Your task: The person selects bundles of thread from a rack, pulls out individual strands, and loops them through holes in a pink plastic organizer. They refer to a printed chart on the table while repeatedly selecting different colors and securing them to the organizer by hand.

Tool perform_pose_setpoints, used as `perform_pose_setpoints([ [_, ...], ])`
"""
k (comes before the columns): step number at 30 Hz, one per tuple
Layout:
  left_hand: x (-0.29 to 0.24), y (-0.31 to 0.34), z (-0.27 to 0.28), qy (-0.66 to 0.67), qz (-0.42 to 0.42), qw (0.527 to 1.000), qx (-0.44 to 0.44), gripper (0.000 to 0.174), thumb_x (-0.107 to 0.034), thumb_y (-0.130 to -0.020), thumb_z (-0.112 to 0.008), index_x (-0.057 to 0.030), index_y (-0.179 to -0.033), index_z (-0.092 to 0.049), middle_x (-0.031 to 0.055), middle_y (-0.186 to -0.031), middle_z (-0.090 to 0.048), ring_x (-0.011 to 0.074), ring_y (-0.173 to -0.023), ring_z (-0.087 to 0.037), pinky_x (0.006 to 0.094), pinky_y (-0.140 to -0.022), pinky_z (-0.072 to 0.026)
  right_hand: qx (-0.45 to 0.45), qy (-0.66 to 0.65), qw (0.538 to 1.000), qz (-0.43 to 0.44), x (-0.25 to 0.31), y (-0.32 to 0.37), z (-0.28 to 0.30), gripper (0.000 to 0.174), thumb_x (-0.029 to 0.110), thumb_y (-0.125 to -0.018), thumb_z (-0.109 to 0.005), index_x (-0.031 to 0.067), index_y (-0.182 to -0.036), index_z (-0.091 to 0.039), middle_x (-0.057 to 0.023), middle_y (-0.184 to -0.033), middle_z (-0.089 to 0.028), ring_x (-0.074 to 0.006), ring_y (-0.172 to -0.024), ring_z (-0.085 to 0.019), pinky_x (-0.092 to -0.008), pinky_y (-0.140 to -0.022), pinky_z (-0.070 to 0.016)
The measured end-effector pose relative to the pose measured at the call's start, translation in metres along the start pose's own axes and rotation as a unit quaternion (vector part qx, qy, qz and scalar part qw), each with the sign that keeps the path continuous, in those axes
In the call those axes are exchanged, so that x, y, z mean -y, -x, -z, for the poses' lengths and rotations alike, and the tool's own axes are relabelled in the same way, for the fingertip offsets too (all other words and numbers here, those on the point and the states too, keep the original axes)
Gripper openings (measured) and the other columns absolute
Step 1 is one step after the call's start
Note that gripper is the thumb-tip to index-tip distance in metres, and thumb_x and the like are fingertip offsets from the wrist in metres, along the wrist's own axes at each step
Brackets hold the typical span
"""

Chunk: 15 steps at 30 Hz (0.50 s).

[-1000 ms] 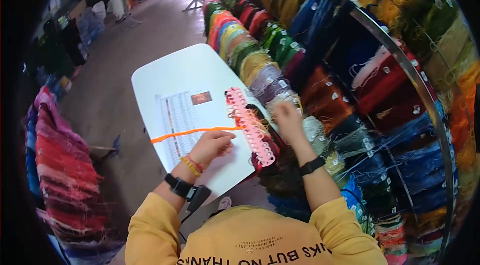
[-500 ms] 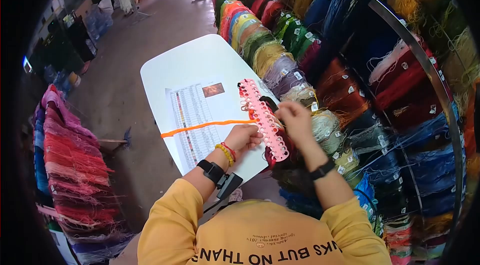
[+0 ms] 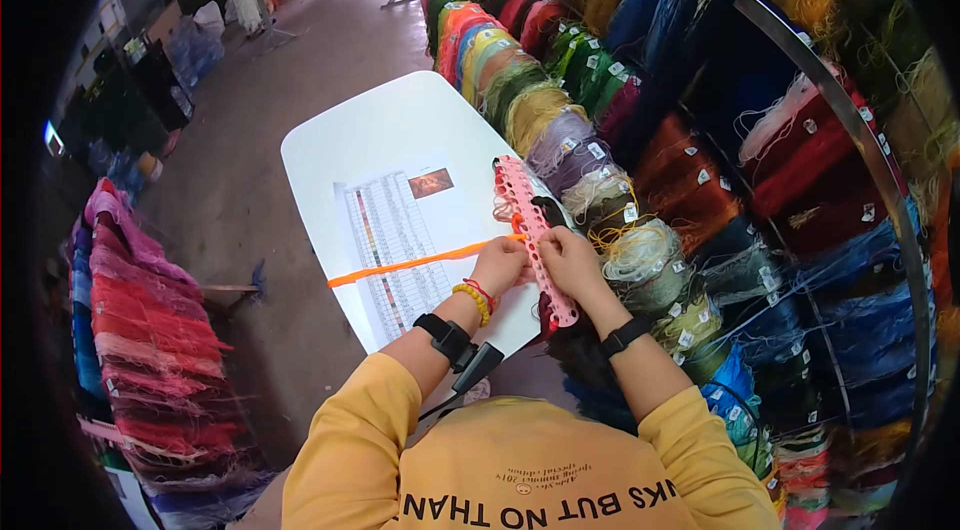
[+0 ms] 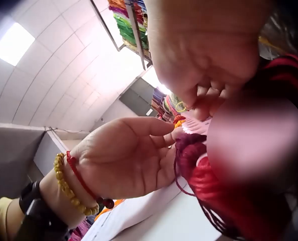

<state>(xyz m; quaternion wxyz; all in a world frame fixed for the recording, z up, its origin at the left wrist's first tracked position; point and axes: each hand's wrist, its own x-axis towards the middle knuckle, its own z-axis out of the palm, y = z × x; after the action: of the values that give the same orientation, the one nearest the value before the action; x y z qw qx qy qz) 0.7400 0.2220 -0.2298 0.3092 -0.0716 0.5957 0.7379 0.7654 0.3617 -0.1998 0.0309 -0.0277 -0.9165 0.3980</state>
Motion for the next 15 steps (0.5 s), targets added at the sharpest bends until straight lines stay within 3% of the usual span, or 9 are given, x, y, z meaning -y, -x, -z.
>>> perform_pose_setpoints([
  [5, -0.004, 0.003, -0.004, -0.006, -0.020, 1.000, -0.007, 0.019, -0.005, -0.082, -0.050, -0.0008, -0.100, -0.053, 0.0060, -0.082, -0.060, 0.0131, -0.065, -0.062, 0.0230, -0.057, -0.0478, -0.047, 0.134, 0.982, 0.121, -0.003, -0.001, -0.006, 0.012, 0.013, -0.078, -0.053, 0.0018, -0.081, -0.053, -0.0170, -0.077, -0.059, -0.0362, -0.071, -0.057, -0.0430, -0.062, -0.0463],
  [9, -0.004, 0.004, -0.007, -0.006, -0.032, 0.999, -0.006, 0.022, -0.005, -0.082, -0.050, 0.0005, -0.104, -0.053, 0.0062, -0.084, -0.061, 0.0125, -0.063, -0.061, 0.0224, -0.055, -0.0471, -0.047, 0.196, 0.971, 0.132, -0.004, -0.001, -0.009, 0.012, 0.014, -0.079, -0.052, 0.0030, -0.083, -0.053, -0.0167, -0.078, -0.057, -0.0362, -0.072, -0.057, -0.0442, -0.062, -0.0467],
  [15, 0.001, -0.001, -0.004, -0.063, -0.072, 0.995, -0.022, 0.010, -0.004, -0.081, -0.051, 0.0015, -0.085, -0.059, 0.0062, -0.071, -0.061, 0.0114, -0.059, -0.059, 0.0238, -0.050, -0.0463, -0.011, 0.216, 0.969, 0.123, 0.009, 0.005, -0.005, 0.013, 0.016, -0.081, -0.051, 0.0034, -0.085, -0.053, -0.0162, -0.082, -0.057, -0.0365, -0.072, -0.057, -0.0438, -0.062, -0.0470],
])
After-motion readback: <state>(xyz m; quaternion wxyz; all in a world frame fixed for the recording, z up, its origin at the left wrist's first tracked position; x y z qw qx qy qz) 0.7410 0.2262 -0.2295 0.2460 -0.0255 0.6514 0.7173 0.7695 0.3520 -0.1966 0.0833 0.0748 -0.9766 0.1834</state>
